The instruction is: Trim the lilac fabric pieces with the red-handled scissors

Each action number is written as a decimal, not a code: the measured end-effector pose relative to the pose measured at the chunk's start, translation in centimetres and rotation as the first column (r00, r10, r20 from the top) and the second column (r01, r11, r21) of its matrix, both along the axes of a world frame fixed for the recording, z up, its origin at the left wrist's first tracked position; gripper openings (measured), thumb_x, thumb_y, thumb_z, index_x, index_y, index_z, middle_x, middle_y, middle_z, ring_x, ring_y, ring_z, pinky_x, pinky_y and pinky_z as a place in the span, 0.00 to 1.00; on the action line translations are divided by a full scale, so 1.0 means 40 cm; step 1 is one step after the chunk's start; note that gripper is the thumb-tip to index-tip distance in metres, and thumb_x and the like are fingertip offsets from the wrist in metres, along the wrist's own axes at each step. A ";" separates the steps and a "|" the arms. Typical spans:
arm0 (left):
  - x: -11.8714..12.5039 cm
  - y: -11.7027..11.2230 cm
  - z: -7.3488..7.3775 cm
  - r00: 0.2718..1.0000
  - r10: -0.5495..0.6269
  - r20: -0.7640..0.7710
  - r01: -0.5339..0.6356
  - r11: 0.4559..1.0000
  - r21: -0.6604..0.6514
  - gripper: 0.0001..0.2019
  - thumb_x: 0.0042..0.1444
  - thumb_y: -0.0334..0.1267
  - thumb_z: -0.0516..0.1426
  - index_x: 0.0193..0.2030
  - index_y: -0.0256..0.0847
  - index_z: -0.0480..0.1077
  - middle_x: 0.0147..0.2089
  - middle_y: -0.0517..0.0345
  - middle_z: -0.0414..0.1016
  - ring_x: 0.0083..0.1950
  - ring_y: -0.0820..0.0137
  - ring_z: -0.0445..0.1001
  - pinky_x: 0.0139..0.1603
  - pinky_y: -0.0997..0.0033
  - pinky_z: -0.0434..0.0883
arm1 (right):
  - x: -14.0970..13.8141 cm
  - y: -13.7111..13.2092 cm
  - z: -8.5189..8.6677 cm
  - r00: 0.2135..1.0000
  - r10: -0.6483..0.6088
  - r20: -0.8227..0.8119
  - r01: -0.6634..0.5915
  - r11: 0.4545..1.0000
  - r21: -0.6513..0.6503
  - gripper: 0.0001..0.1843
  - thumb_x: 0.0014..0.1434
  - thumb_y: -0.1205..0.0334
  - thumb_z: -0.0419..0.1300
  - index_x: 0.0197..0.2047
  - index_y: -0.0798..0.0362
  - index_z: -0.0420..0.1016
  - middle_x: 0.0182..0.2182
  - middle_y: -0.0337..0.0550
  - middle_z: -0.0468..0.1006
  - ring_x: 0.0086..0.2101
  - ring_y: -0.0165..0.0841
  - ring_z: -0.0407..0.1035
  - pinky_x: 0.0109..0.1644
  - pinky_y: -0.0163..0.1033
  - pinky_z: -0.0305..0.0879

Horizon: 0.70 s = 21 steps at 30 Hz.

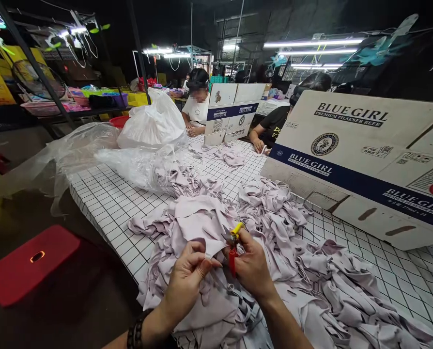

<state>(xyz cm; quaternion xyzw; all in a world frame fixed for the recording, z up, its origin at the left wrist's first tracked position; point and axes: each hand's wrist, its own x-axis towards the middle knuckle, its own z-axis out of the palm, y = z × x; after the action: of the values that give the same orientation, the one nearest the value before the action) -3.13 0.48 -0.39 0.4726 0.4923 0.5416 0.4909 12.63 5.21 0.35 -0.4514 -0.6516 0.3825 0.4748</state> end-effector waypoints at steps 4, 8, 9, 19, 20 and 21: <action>0.019 0.013 0.026 0.993 0.083 -0.084 -0.064 0.977 0.205 0.13 0.56 0.46 0.60 0.28 0.43 0.82 0.64 0.48 0.61 0.64 0.52 0.59 0.63 0.57 0.59 | -0.022 -0.036 -0.018 0.981 -0.188 -0.049 0.187 0.982 -0.027 0.07 0.47 0.65 0.63 0.30 0.50 0.68 0.25 0.34 0.66 0.26 0.31 0.58 0.31 0.35 0.59; 0.033 0.029 0.034 0.995 -0.099 -0.021 0.101 0.978 0.181 0.13 0.58 0.43 0.58 0.28 0.41 0.80 0.60 0.45 0.69 0.41 0.62 0.75 0.43 0.63 0.71 | -0.034 -0.056 -0.035 0.968 -0.113 -0.225 0.064 0.974 -0.216 0.12 0.48 0.58 0.66 0.29 0.49 0.66 0.24 0.34 0.66 0.25 0.30 0.60 0.30 0.35 0.60; 0.035 0.033 0.032 0.989 -0.147 0.008 0.144 0.978 0.154 0.14 0.59 0.44 0.58 0.28 0.40 0.80 0.53 0.44 0.74 0.31 0.68 0.73 0.34 0.67 0.71 | -0.026 -0.060 -0.033 0.966 -0.068 -0.251 0.006 0.970 -0.243 0.12 0.49 0.56 0.66 0.29 0.50 0.66 0.24 0.34 0.67 0.26 0.31 0.61 0.30 0.35 0.61; 0.047 0.042 0.031 0.971 -0.173 -0.167 0.205 0.959 0.197 0.13 0.60 0.37 0.55 0.25 0.37 0.72 0.25 0.58 0.67 0.29 0.72 0.66 0.32 0.74 0.64 | 0.128 -0.128 0.087 0.853 0.028 0.521 0.051 0.989 -0.138 0.19 0.51 0.47 0.65 0.29 0.50 0.62 0.28 0.37 0.68 0.29 0.34 0.63 0.33 0.37 0.60; 0.049 0.041 0.031 0.968 -0.173 -0.183 0.211 0.953 0.215 0.14 0.60 0.37 0.55 0.24 0.37 0.70 0.25 0.58 0.65 0.29 0.72 0.65 0.32 0.74 0.63 | 0.126 -0.133 0.090 0.824 0.017 0.566 0.065 0.990 -0.124 0.20 0.51 0.47 0.66 0.29 0.50 0.61 0.28 0.37 0.69 0.29 0.34 0.63 0.33 0.38 0.60; 0.050 0.041 0.030 0.965 -0.179 -0.193 0.221 0.949 0.225 0.14 0.60 0.36 0.54 0.23 0.37 0.69 0.25 0.59 0.64 0.28 0.73 0.63 0.31 0.74 0.62 | 0.122 -0.136 0.092 0.801 0.007 0.599 0.080 0.990 -0.118 0.20 0.50 0.48 0.66 0.29 0.50 0.61 0.28 0.37 0.69 0.29 0.34 0.64 0.33 0.38 0.60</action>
<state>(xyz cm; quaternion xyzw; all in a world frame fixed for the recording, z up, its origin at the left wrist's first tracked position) -1.13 2.13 0.81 0.6217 0.4110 0.5031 0.4376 17.50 -0.23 4.03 -0.5928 -0.7311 0.2554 0.2207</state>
